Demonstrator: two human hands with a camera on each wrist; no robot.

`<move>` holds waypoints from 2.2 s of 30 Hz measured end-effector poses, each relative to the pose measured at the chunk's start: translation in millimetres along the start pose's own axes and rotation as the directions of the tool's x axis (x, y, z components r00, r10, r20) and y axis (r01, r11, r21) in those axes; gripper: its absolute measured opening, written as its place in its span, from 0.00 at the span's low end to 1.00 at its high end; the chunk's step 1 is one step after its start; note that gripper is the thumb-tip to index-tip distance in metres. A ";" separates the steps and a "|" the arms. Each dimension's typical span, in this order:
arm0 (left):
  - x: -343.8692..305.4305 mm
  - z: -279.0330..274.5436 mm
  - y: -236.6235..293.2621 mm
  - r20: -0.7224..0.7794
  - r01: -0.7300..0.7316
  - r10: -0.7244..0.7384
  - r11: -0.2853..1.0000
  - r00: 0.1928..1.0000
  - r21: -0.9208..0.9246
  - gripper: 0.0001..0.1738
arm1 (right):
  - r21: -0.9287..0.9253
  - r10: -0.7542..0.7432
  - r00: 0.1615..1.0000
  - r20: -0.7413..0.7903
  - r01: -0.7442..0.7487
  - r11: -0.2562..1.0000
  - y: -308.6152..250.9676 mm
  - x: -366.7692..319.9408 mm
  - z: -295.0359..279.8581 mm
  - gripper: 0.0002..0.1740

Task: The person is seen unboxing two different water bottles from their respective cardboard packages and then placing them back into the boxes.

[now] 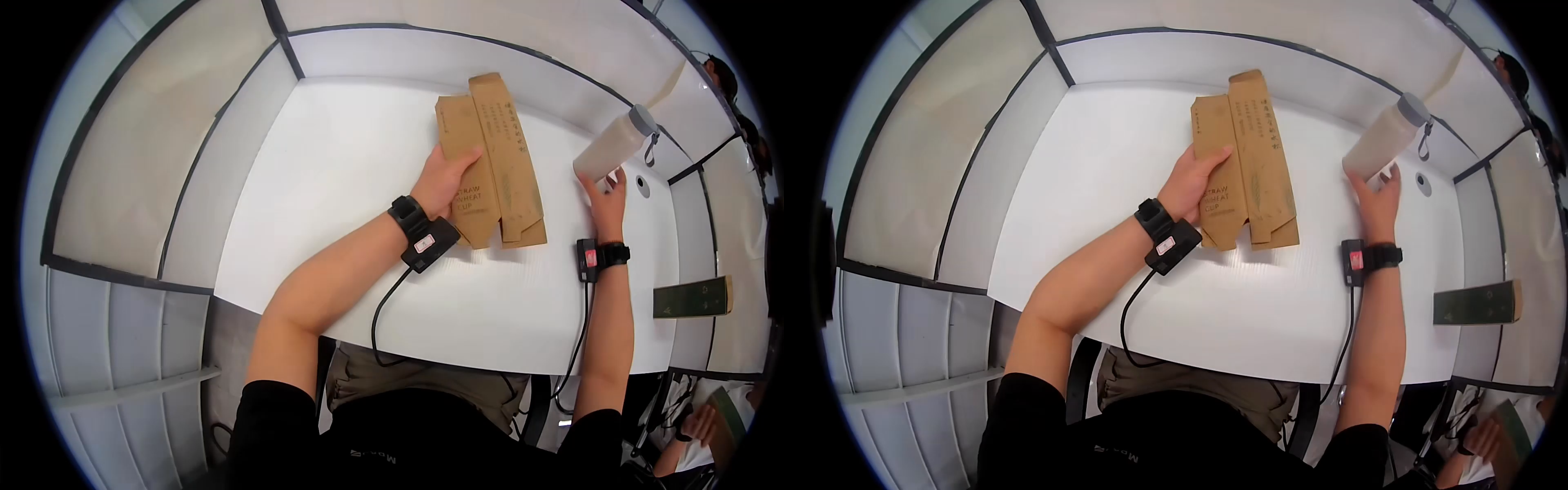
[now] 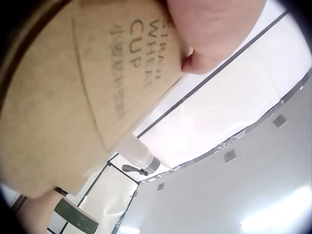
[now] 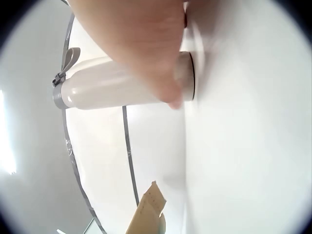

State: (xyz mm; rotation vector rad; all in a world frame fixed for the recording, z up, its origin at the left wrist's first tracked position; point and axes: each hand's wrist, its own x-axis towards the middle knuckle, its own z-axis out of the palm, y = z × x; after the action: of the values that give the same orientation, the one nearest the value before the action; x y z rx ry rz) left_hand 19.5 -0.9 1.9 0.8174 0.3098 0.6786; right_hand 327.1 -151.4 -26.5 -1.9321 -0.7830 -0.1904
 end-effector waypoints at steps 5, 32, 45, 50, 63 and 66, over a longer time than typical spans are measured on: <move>0.3 2.7 2.8 -0.035 -0.023 0.021 0.999 0.999 -0.038 0.31 | 0.176 -0.082 0.996 -0.037 0.087 0.980 -14.6 -16.6 -32.2 0.18; -10.0 15.8 7.9 0.331 -0.318 0.055 0.460 0.942 0.829 0.59 | 0.433 -0.410 0.628 0.661 0.126 0.893 -120.2 -87.1 -9.6 0.47; -7.6 13.8 3.2 0.317 -0.215 -0.061 0.614 0.946 0.759 0.56 | 0.463 -0.376 0.644 0.666 0.038 0.885 -113.4 -84.9 -8.9 0.47; -11.0 16.1 5.7 0.345 -0.212 -0.043 0.716 0.938 0.665 0.41 | 0.504 -0.431 0.626 0.650 0.069 0.861 -106.8 -87.1 -2.3 0.49; -13.2 17.8 13.9 0.316 -0.029 -0.148 0.870 0.937 0.493 0.42 | 0.494 -0.364 0.648 0.669 -0.022 0.869 -106.7 -84.7 -4.8 0.45; -13.9 16.0 12.9 0.343 -0.097 -0.138 0.805 0.929 0.586 0.41 | 0.526 -0.365 0.649 0.667 -0.064 0.848 -107.6 -81.9 -7.3 0.44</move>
State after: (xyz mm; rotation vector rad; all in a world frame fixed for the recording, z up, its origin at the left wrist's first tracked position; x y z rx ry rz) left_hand 11.5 -12.8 22.1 1.5268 0.1823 0.3822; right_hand 200.6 -162.4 20.8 -1.3716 -1.3910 0.7249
